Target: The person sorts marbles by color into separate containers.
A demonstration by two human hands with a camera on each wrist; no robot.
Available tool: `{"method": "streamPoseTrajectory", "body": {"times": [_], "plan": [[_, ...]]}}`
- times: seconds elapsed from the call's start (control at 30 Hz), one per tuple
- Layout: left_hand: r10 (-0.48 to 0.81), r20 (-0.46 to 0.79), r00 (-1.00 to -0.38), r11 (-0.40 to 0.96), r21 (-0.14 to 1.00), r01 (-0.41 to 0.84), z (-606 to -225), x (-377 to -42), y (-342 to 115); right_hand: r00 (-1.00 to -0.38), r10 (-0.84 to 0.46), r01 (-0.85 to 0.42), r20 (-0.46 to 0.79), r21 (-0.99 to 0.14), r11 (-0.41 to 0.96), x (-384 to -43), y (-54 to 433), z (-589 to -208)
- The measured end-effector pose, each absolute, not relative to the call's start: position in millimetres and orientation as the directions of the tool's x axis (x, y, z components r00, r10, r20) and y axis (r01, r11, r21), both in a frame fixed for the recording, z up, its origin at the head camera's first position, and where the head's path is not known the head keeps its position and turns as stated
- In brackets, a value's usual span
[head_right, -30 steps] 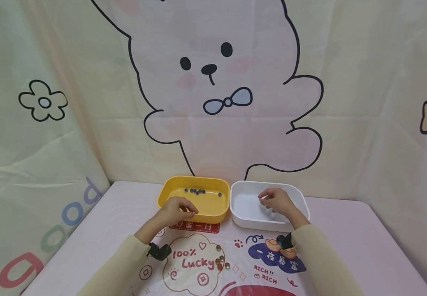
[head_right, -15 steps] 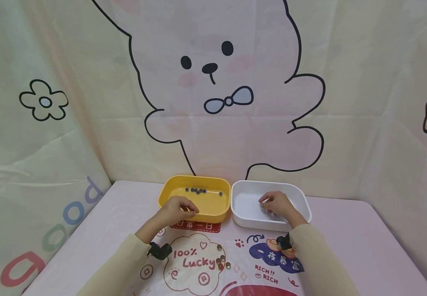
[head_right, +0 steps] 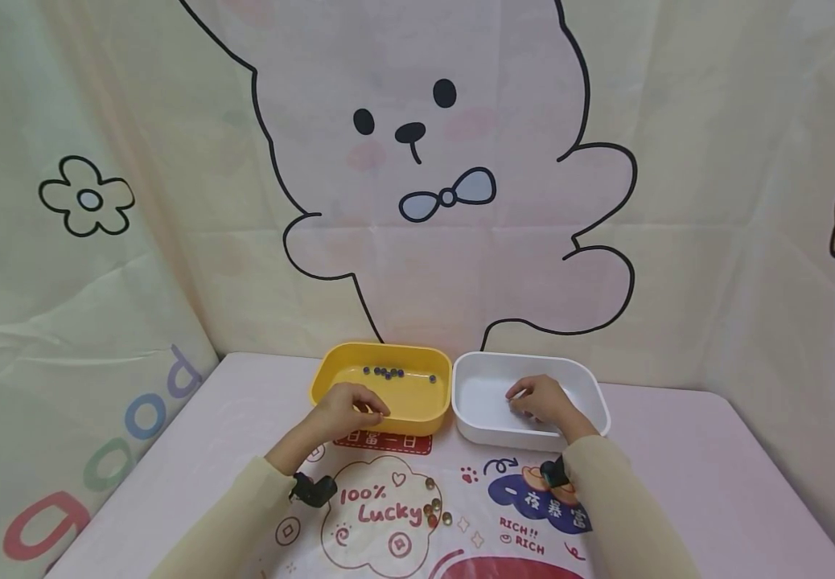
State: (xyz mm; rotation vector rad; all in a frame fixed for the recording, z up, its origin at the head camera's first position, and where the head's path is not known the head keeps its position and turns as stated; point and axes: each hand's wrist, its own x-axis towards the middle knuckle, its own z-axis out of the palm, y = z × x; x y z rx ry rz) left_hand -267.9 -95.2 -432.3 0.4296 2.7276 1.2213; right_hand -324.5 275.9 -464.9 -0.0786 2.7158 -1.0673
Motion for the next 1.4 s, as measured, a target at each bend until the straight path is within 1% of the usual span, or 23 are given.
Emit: {"method": "streamPoseTrajectory", "body": {"times": [0.53, 0.83, 1.0, 1.2, 1.4], "plan": [[0.302, -0.002, -0.953, 0.634, 0.747, 0.200, -433, -267, -95, -0.970, -0.122, 0.050, -0.211, -0.664, 0.746, -325, 277, -467], [0.304, -0.005, -0.953, 0.633, 0.749, 0.198, -433, -267, -94, -0.971, -0.120, 0.052, -0.207, -0.671, 0.740, -317, 279, -462], [0.307, -0.004, -0.952, 0.636, 0.745, 0.202, -432, -267, -93, -0.969, -0.155, 0.006, -0.191, -0.650, 0.760, -311, 283, -453], [0.301, -0.005, -0.954, 0.636, 0.747, 0.197, -433, -267, -95, -0.966, -0.229, -0.108, -0.124, -0.609, 0.786, -304, 283, -443], [0.302, -0.006, -0.953, 0.631, 0.751, 0.195, -434, -268, -97, -0.958, -0.277, -0.178, -0.068, -0.614, 0.769, -297, 281, -436]]}}
